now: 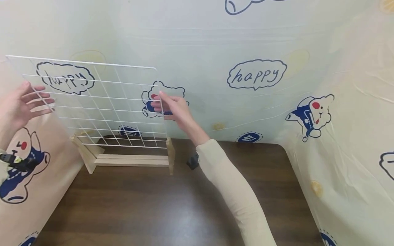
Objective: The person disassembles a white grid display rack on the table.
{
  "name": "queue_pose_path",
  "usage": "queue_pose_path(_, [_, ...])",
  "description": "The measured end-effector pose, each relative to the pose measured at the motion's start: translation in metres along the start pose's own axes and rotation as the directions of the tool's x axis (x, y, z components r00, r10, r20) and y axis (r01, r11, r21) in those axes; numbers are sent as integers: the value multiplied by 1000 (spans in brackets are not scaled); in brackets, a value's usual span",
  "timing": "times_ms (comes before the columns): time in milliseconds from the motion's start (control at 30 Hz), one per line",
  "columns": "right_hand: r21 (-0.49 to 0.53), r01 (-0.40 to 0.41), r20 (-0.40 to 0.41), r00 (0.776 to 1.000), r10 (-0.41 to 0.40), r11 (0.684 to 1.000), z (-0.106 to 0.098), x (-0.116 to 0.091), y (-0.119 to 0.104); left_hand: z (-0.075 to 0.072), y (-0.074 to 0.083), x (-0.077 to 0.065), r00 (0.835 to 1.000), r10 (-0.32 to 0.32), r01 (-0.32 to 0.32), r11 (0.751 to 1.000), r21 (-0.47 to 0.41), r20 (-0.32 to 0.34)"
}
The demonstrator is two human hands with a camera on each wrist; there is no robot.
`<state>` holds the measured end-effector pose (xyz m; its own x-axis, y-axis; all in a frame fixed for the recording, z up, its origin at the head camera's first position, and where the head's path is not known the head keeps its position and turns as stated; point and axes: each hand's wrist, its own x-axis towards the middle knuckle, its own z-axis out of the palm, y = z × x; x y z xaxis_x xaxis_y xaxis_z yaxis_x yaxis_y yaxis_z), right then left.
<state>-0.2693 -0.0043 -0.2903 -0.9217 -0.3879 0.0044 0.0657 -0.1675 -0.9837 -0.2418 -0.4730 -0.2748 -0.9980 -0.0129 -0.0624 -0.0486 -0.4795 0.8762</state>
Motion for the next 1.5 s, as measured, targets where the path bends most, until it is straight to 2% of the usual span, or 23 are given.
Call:
queue_pose_path(333, [-3, 37, 33, 999, -36, 999, 0, 0, -14, 7, 13, 1, 1000, -15, 15, 999, -36, 10])
queue_pose_path(667, [-10, 37, 34, 999, -36, 999, 0, -1, -24, 16, 23, 3, 1000, 6, -5, 999, 45, -27])
queue_pose_path(967, [-3, 22, 49, 999, -22, 1000, -1, -1, -36, 20, 32, 6, 1000, -7, 7, 1000, -16, -1])
queue_pose_path(1033, [1, 15, 53, 998, -15, 1000, -1, -1, -38, 18, 34, 7, 1000, -16, 17, 1000, -18, 23])
queue_pose_path(1133, [7, -3, 64, 998, 3, 1000, -1, 0, -40, 13, 36, 10, 992, -58, 65, 996, -67, 109])
queue_pose_path(1200, [8, -14, 68, 998, 13, 1000, -1, 0, -42, 9, 36, 12, 979, -91, 112, 988, -110, 184])
queue_pose_path(1300, [8, -17, 71, 997, 17, 1000, -1, 1, -44, 5, 39, 15, 959, -128, 170, 974, -151, 253])
queue_pose_path(1500, [-1, -10, 62, 998, 10, 1000, 0, 1, -50, 5, 46, 15, 949, -161, 215, 959, -184, 271])
